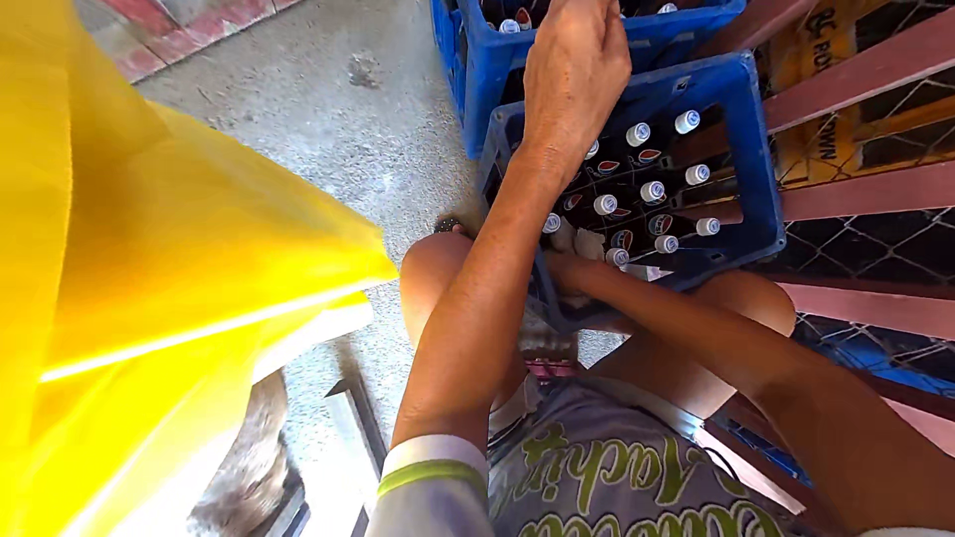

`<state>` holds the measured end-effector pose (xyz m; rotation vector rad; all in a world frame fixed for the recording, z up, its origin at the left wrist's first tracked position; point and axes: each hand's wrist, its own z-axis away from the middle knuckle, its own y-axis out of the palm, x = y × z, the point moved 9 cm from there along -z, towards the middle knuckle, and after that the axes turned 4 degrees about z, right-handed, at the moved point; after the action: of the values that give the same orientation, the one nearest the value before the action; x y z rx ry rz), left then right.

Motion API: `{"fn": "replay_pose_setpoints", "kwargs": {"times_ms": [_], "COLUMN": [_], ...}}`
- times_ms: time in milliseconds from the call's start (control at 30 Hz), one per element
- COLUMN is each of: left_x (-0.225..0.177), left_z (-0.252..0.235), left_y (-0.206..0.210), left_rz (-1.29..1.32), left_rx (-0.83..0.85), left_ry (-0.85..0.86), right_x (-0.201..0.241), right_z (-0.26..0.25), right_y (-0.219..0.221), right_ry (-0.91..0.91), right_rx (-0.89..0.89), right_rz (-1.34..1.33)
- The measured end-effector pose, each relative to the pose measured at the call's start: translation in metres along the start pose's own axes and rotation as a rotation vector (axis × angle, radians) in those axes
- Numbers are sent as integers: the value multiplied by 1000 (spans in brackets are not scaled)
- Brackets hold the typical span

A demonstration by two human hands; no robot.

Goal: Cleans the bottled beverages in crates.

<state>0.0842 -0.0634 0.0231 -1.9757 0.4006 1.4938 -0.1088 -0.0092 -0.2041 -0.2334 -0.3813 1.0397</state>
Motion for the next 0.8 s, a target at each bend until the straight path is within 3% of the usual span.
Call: {"fn": "replay_pose_setpoints", "kwargs": {"times_ms": [133, 267, 367, 533, 800], "left_x": [1, 0, -1, 1, 0], "left_z": [0, 1, 3, 3, 1], "left_y": [-10, -5, 4, 5, 10], "left_rz": [2, -1, -53, -111, -113], "left_rx": [-21, -19, 62, 122, 138], "left_ry": [-32, -27, -22, -21, -15], "right_x": [6, 2, -3, -3, -2], "right_z": [24, 8, -8, 25, 42], "right_y": [8, 17, 14, -2, -8], "right_ry": [-84, 54, 74, 168, 70], "right_rx": [15, 38, -73, -40, -76], "right_rz": [11, 10, 14, 81, 149]}}
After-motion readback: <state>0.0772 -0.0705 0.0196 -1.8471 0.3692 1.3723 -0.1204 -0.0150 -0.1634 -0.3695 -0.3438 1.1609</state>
